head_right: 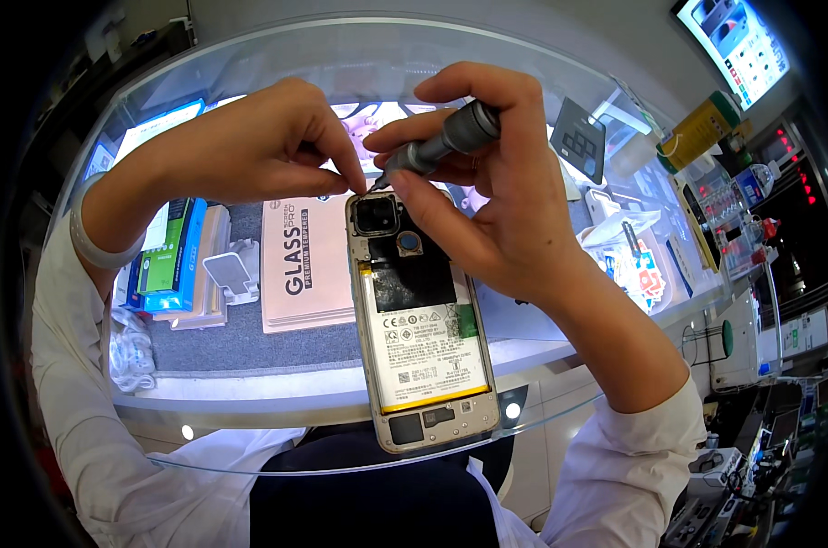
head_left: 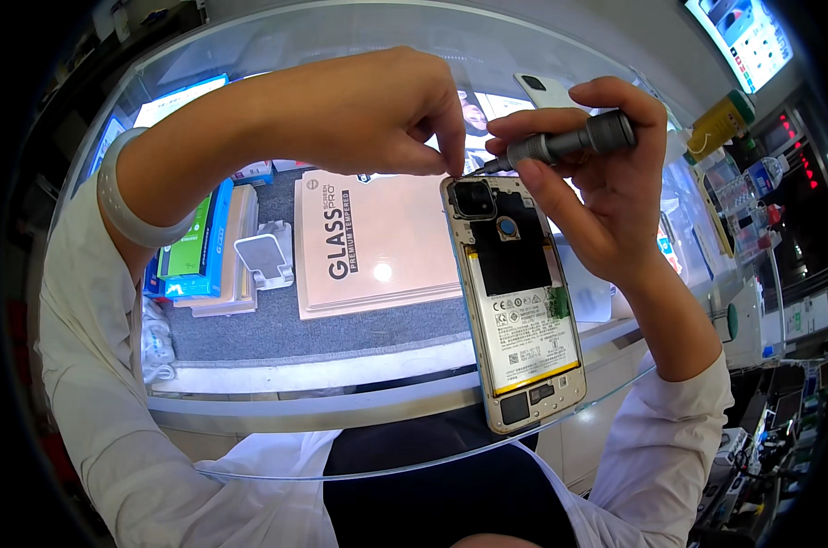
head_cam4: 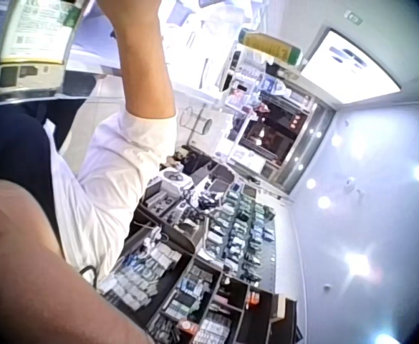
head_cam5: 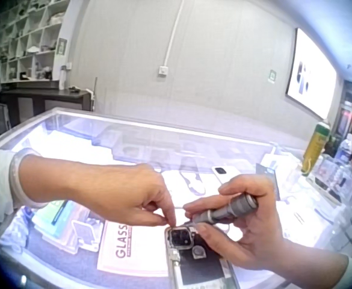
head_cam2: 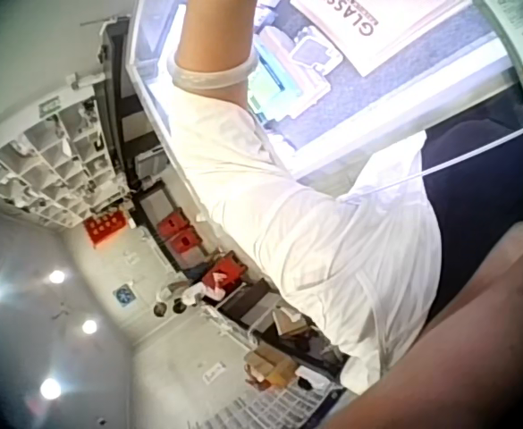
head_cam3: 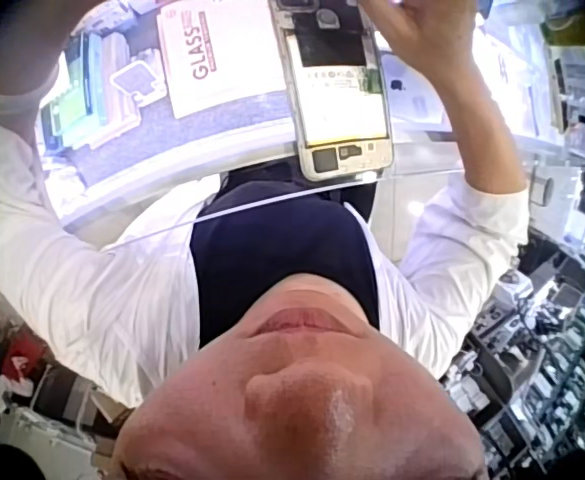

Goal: The person is repairing a mobile phone by using a screwdriver to remove and replace screws around the internal camera and circuit components.

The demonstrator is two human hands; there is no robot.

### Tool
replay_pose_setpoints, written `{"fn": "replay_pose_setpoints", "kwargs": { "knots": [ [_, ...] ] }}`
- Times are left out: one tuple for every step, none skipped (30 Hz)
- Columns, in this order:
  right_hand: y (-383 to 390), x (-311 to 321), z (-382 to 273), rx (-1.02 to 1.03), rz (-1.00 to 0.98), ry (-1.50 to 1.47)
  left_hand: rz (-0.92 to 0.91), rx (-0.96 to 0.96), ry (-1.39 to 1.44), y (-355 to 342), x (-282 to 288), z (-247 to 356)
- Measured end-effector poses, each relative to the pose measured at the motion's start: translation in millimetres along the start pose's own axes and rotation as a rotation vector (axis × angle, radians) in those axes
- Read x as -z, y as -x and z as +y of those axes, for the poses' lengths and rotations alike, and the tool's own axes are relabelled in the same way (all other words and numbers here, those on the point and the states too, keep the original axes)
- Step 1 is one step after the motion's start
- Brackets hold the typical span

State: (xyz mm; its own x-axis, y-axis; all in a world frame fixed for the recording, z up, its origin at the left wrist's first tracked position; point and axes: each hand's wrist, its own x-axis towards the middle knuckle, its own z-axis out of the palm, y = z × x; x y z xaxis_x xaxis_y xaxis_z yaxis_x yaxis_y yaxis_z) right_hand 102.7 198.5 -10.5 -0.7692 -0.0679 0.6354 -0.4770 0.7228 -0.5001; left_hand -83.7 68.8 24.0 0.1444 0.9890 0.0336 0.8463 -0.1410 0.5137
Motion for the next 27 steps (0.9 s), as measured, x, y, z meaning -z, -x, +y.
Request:
{"fn": "replay_pose_setpoints", "kwargs": {
  "knots": [
    [0.0, 0.3, -0.3, -0.007, -0.001, -0.008, -0.012, 0.004, -0.008, -0.7, 0.5, 0.6],
    [-0.4, 0.5, -1.0, -0.011, -0.002, -0.018, -0.023, 0.009, -0.018, -0.7, 1.9, 2.5],
    [-1.3, 1.6, -2.1, -0.014, -0.018, 0.002, -0.035, 0.015, -0.028, -0.6, 2.7, 3.5],
    [-2.3, 3.2, -3.7, -0.018, -0.033, 0.023, -0.034, 0.014, 0.005, -0.4, 2.2, 2.1],
    [-3.1, 4.4, -5.0, -0.022, -0.048, 0.045, -0.033, 0.01, 0.038, -0.7, 1.2, -0.8],
    [-3.7, 4.8, -5.4, -0.022, -0.044, 0.072, -0.033, 0.006, 0.071, -1.3, 0.2, -2.6],
    [-4.3, 5.4, -5.8, -0.021, -0.041, 0.099, -0.044, 0.007, 0.076, -2.2, -0.4, -2.8],
    [-6.9, 6.4, -7.0, -0.012, -0.038, 0.122, -0.05, 0.015, 0.076, -1.4, 1.5, -0.8],
    [-9.5, 8.2, -9.4, -0.003, -0.038, 0.177, -0.055, 0.023, 0.076, -0.7, 3.3, 0.9],
    [-12.4, 10.9, -13.0, 0.007, -0.037, 0.233, -0.054, 0.016, 0.108, -0.3, 4.5, 1.5],
    [-14.9, 11.3, -14.2, 0.014, -0.036, 0.282, -0.056, 0.016, 0.143, -0.2, 3.0, -1.5],
    [-18.9, 11.7, -17.9, -0.059, -0.04, 0.308, -0.058, 0.015, 0.178, -0.1, 1.8, -4.4],
    [-24.5, 12.2, -23.9, -0.132, -0.044, 0.334, -0.052, 0.006, 0.182, -0.1, 1.1, -8.6],
    [-28.5, 12.2, -30.2, -0.213, -0.046, 0.363, -0.053, -0.009, 0.188, -1.6, -0.6, -13.6],
    [-34.4, 9.8, -34.1, -0.253, -0.038, 0.378, -0.054, -0.023, 0.194, -2.2, -1.3, -16.3],
    [-39.3, 9.8, -36.8, -0.247, -0.076, 0.391, -0.066, -0.002, 0.21, -1.7, -0.9, -16.3],
    [-44.5, 10.4, -38.5, -0.24, -0.116, 0.405, -0.075, 0.02, 0.226, -1.0, 0.1, -16.1],
    [-47.6, 10.6, -38.1, -0.231, -0.157, 0.417, -0.083, 0.044, 0.242, -0.2, 0.8, -16.3],
    [-49.0, 10.6, -35.8, -0.206, -0.163, 0.396, -0.089, 0.046, 0.245, 0.4, 0.8, -17.0],
    [-50.0, 11.1, -34.1, -0.182, -0.17, 0.379, -0.093, 0.044, 0.249, 0.4, 0.4, -17.3],
    [-50.5, 11.2, -32.7, -0.157, -0.177, 0.362, -0.096, 0.044, 0.253, 0.6, 0.0, -17.6],
    [-50.3, 10.8, -32.3, -0.166, -0.171, 0.355, -0.098, 0.048, 0.255, 1.2, 0.0, -17.0],
    [-49.0, 10.8, -32.6, -0.176, -0.165, 0.348, -0.101, 0.052, 0.258, 1.2, 0.0, -15.4],
    [-47.9, 10.4, -33.0, -0.186, -0.159, 0.341, -0.105, 0.055, 0.261, 1.4, -0.1, -14.7],
    [-47.1, 9.4, -33.6, -0.196, -0.156, 0.354, -0.082, 0.041, 0.293, 0.8, -3.1, -17.4],
    [-46.9, 7.5, -34.0, -0.202, -0.15, 0.366, -0.059, 0.03, 0.321, 0.3, -7.3, -22.4],
    [-47.1, 6.2, -33.9, -0.209, -0.144, 0.379, -0.036, 0.018, 0.348, 0.4, -9.3, -24.9]
  ]
}}
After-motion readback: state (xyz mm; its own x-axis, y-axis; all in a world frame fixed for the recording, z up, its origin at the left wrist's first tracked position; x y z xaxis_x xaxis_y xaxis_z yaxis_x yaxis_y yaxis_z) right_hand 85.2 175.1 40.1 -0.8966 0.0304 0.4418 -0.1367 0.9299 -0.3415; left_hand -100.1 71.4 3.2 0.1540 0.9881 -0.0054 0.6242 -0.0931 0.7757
